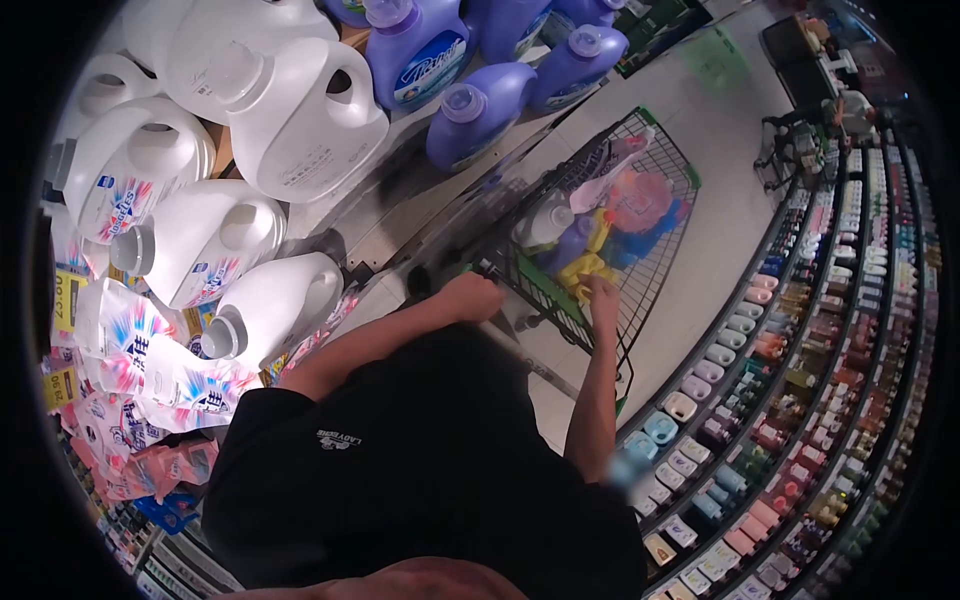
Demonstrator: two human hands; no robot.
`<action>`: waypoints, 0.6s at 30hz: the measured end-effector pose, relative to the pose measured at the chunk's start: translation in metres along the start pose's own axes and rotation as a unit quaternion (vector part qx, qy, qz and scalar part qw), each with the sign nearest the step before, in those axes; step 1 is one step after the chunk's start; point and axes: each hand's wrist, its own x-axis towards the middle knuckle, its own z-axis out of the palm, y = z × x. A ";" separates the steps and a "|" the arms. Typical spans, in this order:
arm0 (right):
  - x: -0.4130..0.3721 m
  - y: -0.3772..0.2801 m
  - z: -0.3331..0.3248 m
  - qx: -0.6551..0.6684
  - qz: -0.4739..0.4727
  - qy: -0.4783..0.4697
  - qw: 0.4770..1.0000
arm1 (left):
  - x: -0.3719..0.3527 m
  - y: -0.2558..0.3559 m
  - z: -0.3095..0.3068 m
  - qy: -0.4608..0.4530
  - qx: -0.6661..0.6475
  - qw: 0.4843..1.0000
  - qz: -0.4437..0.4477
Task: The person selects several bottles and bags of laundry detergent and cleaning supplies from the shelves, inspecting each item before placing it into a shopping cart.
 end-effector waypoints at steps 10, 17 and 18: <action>0.183 0.133 0.118 -0.017 0.108 -0.174 0.979 | -0.006 0.018 -0.010 0.002 -0.031 0.995 -0.092; 0.197 0.149 0.179 -0.089 0.114 -0.120 0.982 | -0.003 0.016 0.001 0.014 -0.036 0.995 -0.091; 0.196 0.151 0.182 -0.100 0.116 -0.108 0.982 | -0.001 0.019 -0.005 -0.009 -0.033 0.994 -0.105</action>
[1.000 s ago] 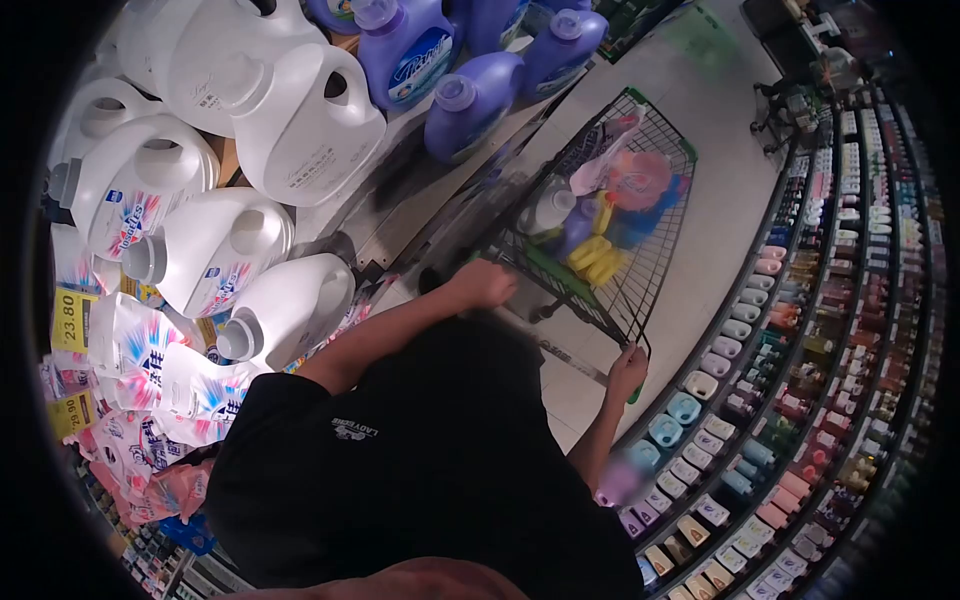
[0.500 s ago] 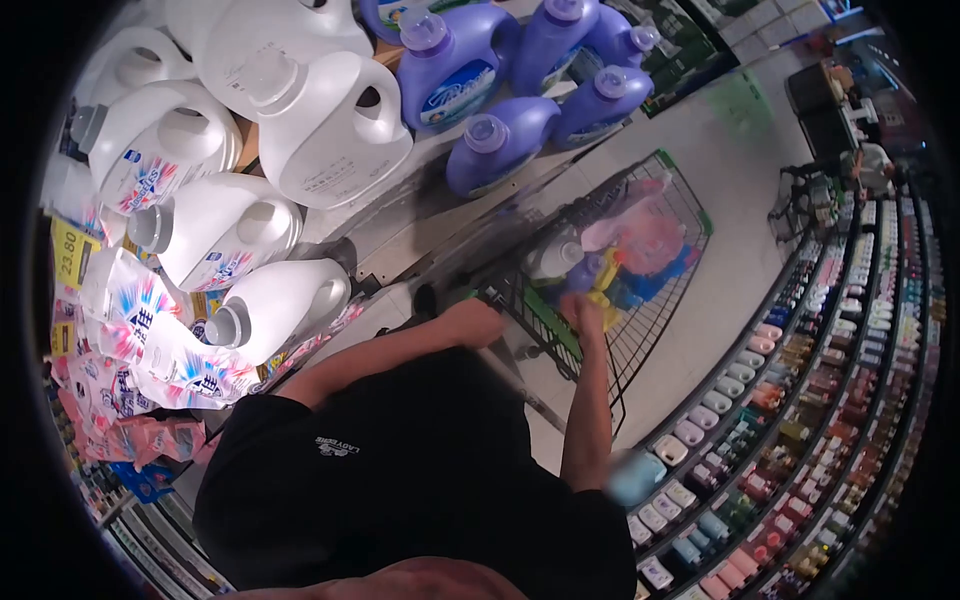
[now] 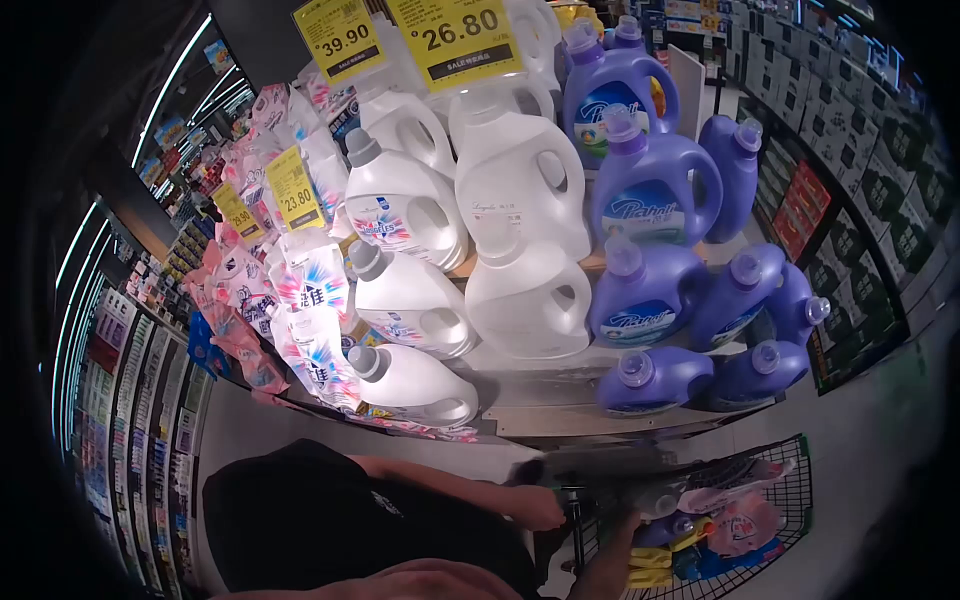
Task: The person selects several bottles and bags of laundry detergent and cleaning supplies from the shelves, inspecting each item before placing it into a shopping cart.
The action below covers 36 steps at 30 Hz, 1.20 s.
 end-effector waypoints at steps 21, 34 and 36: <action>0.025 0.000 -0.035 -0.004 -0.046 0.102 0.994 | -0.004 0.018 -0.020 0.005 -0.028 0.998 -0.050; 0.013 -0.020 -0.100 0.089 -0.143 0.167 0.971 | 0.004 0.012 -0.016 -0.057 0.008 0.998 -0.009; -0.031 -0.054 -0.111 0.116 -0.183 0.163 0.962 | 0.002 0.015 -0.029 -0.054 0.003 0.999 -0.004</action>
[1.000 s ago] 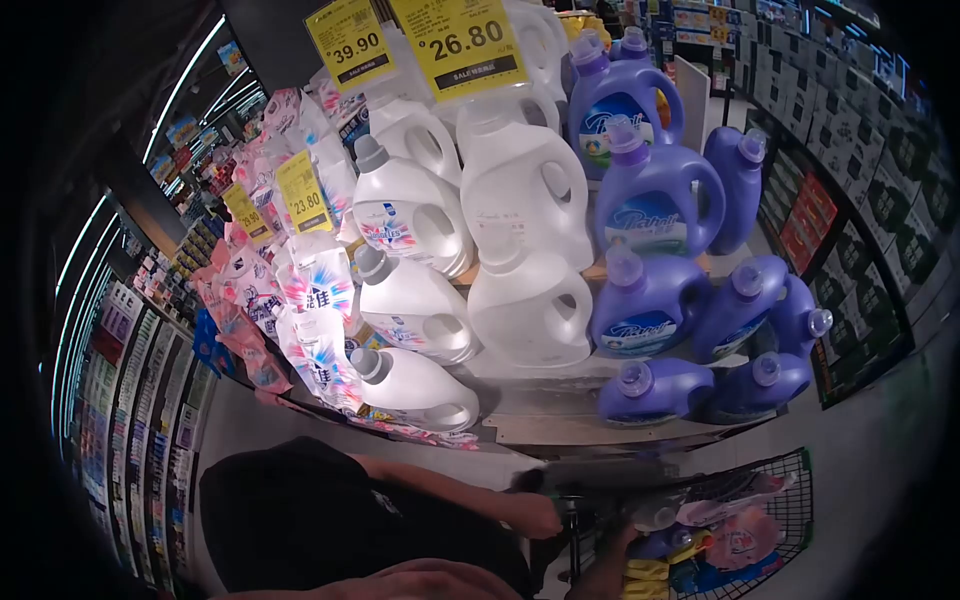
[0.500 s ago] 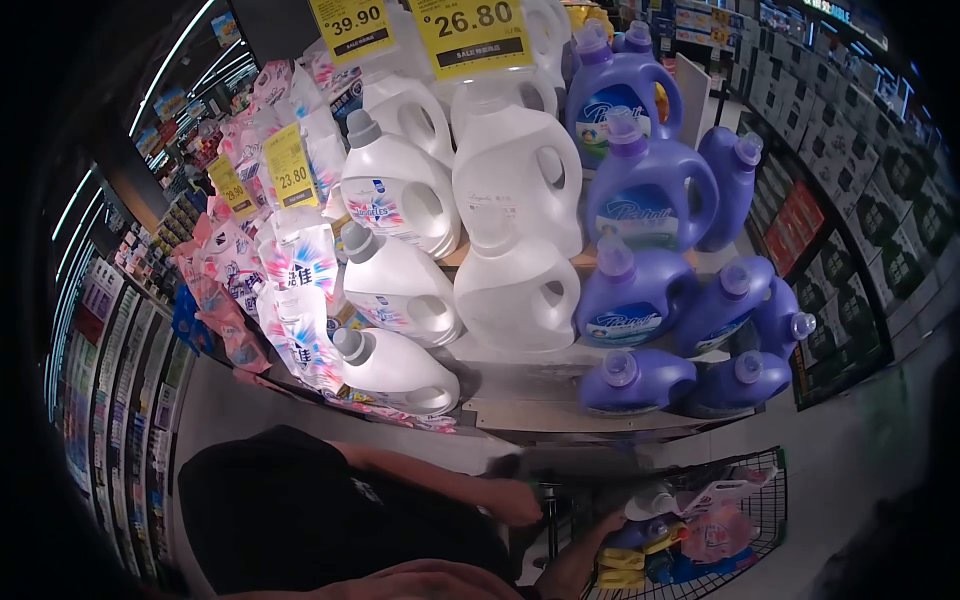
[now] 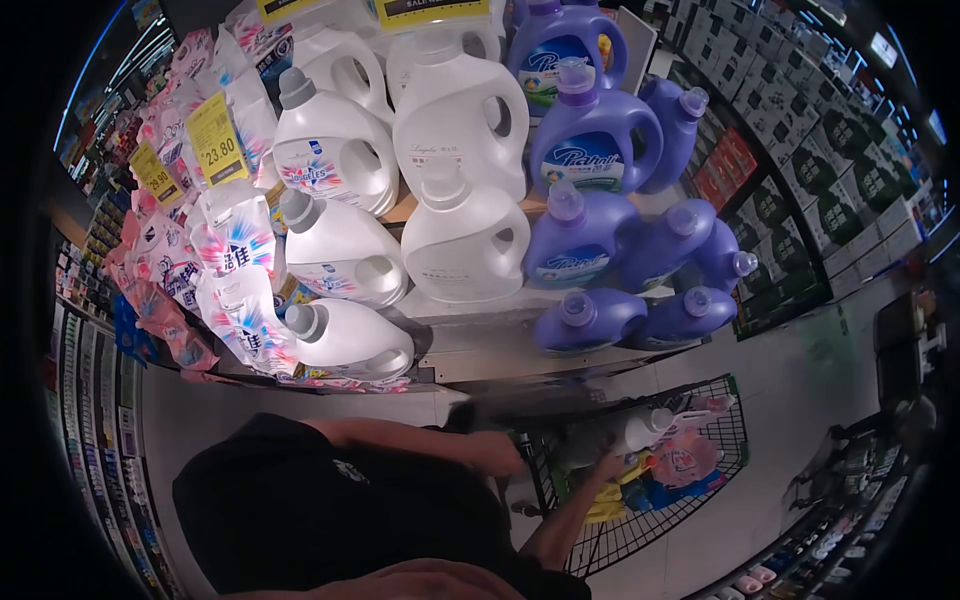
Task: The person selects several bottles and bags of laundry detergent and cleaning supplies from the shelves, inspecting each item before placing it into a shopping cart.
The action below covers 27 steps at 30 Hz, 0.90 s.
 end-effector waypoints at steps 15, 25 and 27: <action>-0.161 -0.318 -0.102 0.094 0.018 0.036 0.995 | 0.012 -0.007 -0.050 0.203 -0.480 0.853 -0.021; -0.221 -0.414 -0.082 -0.058 -0.116 -0.049 0.990 | -0.008 0.020 -0.161 0.380 -0.412 0.816 0.138; -0.224 -0.419 -0.073 -0.079 -0.156 -0.068 0.982 | -0.027 0.023 -0.171 0.329 -0.482 0.783 0.216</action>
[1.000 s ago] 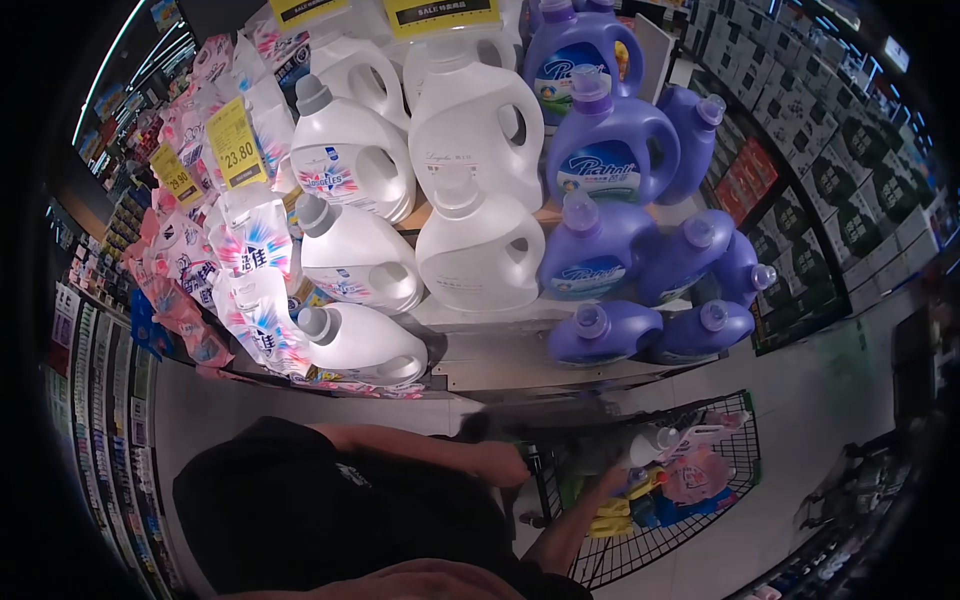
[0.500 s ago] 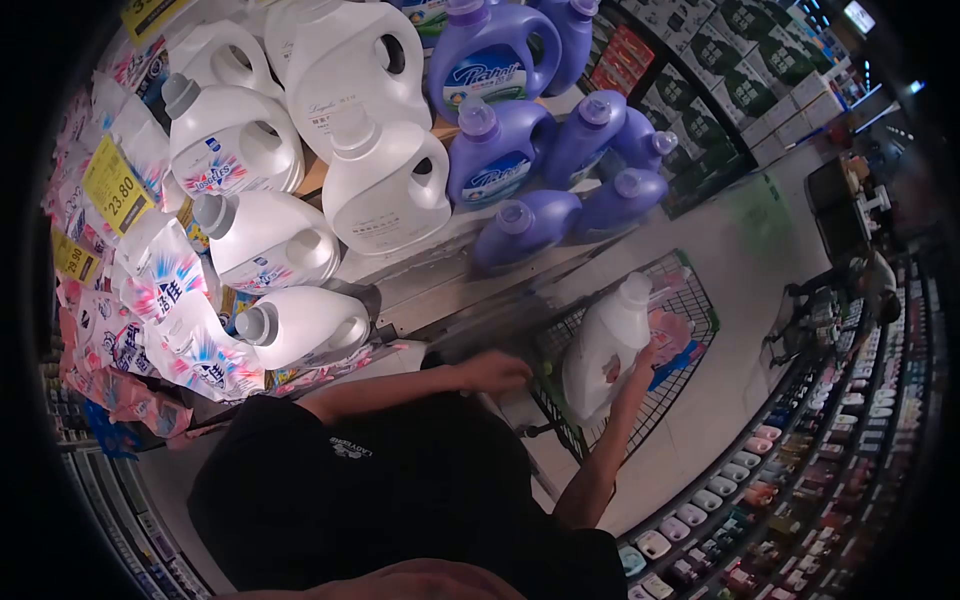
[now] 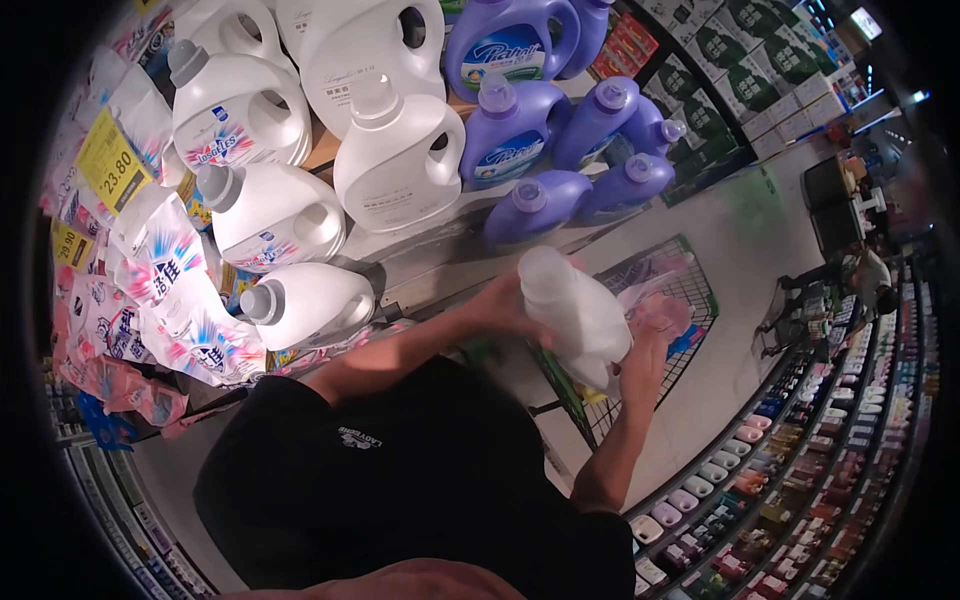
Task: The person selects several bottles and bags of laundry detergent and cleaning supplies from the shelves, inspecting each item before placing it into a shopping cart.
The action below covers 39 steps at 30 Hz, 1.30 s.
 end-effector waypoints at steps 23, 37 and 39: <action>0.086 -0.023 0.257 0.148 -0.110 -0.327 0.927 | -0.087 0.034 -0.071 0.515 0.307 0.798 0.059; 0.136 0.019 0.281 0.160 -0.069 -0.315 0.933 | -0.052 0.050 -0.078 0.424 0.332 0.840 -0.060; 0.137 0.025 0.288 0.162 -0.065 -0.290 0.941 | -0.052 0.058 -0.077 0.409 0.338 0.844 -0.075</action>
